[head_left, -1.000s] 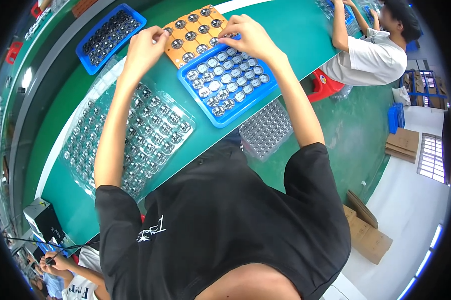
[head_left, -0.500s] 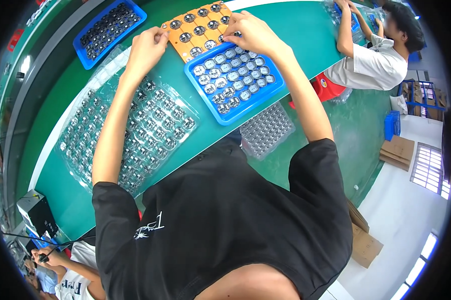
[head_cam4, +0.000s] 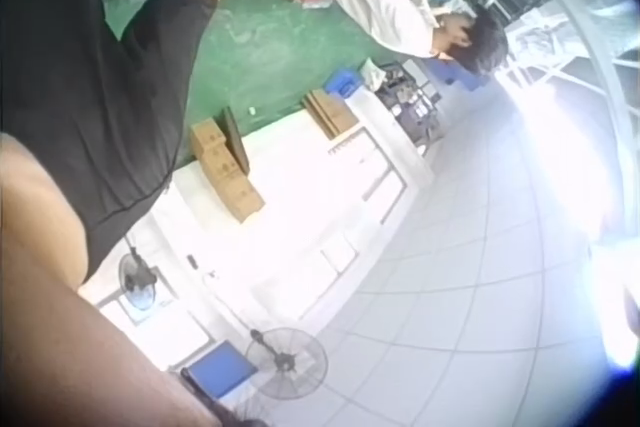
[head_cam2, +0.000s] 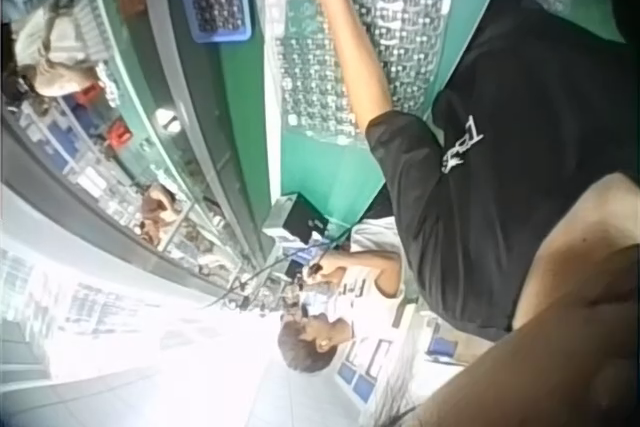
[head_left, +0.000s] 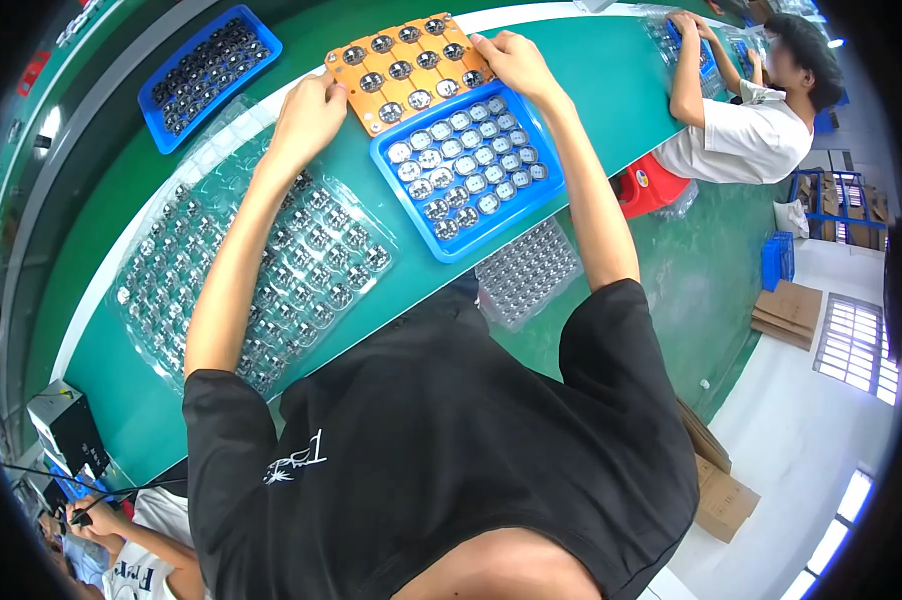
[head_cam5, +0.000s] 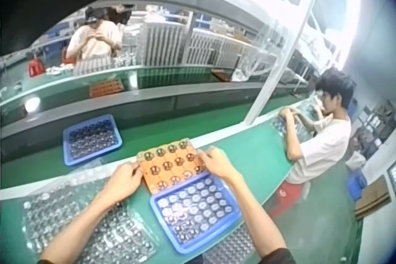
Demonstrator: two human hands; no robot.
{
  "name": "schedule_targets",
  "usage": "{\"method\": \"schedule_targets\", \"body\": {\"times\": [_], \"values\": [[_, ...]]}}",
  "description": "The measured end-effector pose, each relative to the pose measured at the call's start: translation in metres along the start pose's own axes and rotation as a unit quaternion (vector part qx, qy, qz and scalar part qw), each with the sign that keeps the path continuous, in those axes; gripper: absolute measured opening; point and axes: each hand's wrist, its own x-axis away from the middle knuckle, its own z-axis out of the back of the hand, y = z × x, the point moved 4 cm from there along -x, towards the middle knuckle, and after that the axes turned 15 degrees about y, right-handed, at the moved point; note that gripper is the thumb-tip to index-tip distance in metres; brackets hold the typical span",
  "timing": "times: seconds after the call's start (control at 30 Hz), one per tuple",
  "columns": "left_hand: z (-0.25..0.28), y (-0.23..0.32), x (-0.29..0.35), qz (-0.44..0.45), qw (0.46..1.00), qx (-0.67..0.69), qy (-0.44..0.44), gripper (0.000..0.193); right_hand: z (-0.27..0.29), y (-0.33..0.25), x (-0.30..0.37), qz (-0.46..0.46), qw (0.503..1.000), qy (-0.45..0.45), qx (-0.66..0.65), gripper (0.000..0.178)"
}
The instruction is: The person assembles small electronic components by hand, placing them into an organized plastic tray.
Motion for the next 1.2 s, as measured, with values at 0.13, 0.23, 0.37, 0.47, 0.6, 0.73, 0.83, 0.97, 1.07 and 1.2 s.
{"method": "schedule_targets", "body": {"times": [0.13,0.23,0.37,0.47,0.6,0.73,0.83,0.97,1.07,1.2], "values": [[-0.010,-0.017,-0.010,-0.100,0.988,-0.018,0.114,0.036,-0.011,-0.001,-0.002,-0.020,0.998,0.007,-0.061,0.062],[-0.011,-0.023,-0.027,-0.116,0.986,-0.028,0.113,0.038,-0.018,0.000,-0.009,0.016,0.995,0.034,-0.095,0.055],[-0.009,-0.021,-0.043,0.128,0.991,0.045,-0.001,0.040,-0.031,-0.005,-0.019,-0.016,0.993,0.013,-0.113,0.043],[-0.011,-0.022,-0.053,0.187,0.973,0.127,0.052,0.041,-0.042,-0.006,-0.034,-0.022,0.995,0.054,-0.079,0.039],[-0.015,-0.048,-0.075,0.126,0.984,0.085,0.098,0.038,-0.058,-0.013,-0.058,-0.025,0.993,0.081,-0.084,0.038],[-0.012,-0.049,-0.093,0.136,0.980,0.087,0.119,0.040,-0.076,-0.014,-0.084,-0.020,0.993,0.084,-0.083,0.039],[-0.008,-0.060,-0.112,0.115,0.981,0.063,0.142,0.041,-0.092,-0.019,-0.105,-0.033,0.990,0.102,-0.093,0.038],[-0.020,-0.107,-0.150,0.137,0.979,0.052,0.142,0.042,-0.114,-0.029,-0.134,-0.034,0.995,0.076,-0.048,0.041],[-0.023,-0.136,-0.167,0.149,0.982,0.013,0.113,0.045,-0.124,-0.040,-0.142,-0.030,0.993,0.081,-0.076,0.042],[-0.008,-0.110,-0.157,0.105,0.989,-0.025,0.101,0.049,-0.124,-0.039,-0.131,-0.022,0.989,0.066,-0.131,0.040]]}}
